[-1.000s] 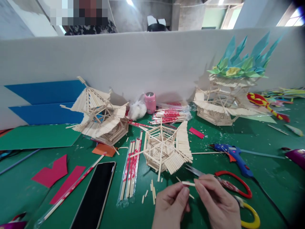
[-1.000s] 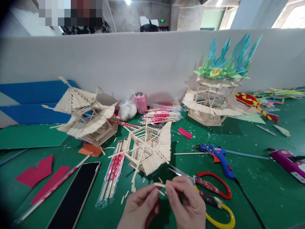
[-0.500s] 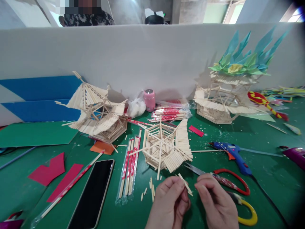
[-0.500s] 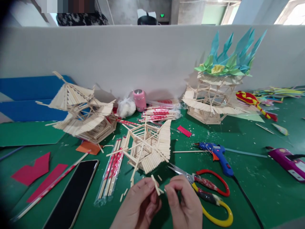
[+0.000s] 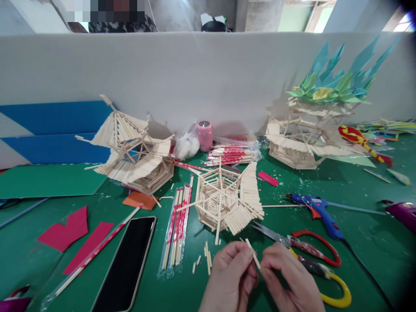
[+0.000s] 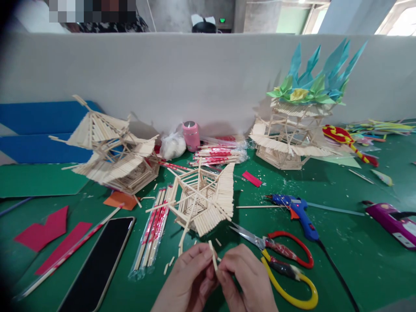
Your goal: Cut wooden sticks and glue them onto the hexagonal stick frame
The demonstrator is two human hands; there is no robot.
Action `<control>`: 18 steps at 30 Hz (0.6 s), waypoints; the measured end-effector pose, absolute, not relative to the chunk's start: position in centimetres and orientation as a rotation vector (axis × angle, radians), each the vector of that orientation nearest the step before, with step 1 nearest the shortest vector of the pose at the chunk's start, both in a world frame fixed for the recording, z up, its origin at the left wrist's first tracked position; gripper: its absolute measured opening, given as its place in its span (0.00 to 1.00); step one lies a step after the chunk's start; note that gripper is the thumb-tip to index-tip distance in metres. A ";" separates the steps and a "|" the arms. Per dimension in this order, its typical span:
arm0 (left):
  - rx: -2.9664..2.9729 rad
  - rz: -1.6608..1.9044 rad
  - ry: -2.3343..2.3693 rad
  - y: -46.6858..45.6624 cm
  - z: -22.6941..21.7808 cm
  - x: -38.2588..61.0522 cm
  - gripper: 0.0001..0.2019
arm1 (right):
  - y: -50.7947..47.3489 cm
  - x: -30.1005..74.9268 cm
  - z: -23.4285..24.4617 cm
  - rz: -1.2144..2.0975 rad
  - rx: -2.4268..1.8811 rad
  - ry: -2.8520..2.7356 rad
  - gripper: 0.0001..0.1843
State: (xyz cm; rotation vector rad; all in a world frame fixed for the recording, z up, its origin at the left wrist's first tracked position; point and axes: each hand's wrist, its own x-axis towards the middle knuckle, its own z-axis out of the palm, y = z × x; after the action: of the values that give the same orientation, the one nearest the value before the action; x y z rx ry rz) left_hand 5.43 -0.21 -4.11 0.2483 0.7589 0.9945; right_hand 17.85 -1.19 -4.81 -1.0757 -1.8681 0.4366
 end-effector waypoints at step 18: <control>0.761 0.844 1.075 -0.4 -4.4 5.4 0.13 | -2.1 19.6 -5.6 0.896 -1.313 -1.859 0.13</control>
State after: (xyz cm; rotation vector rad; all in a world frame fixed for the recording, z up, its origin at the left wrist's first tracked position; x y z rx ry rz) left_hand 5.44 -0.38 -4.39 0.7606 1.0749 0.8440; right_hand 19.63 -2.08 -5.64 -1.3134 -1.8589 0.8958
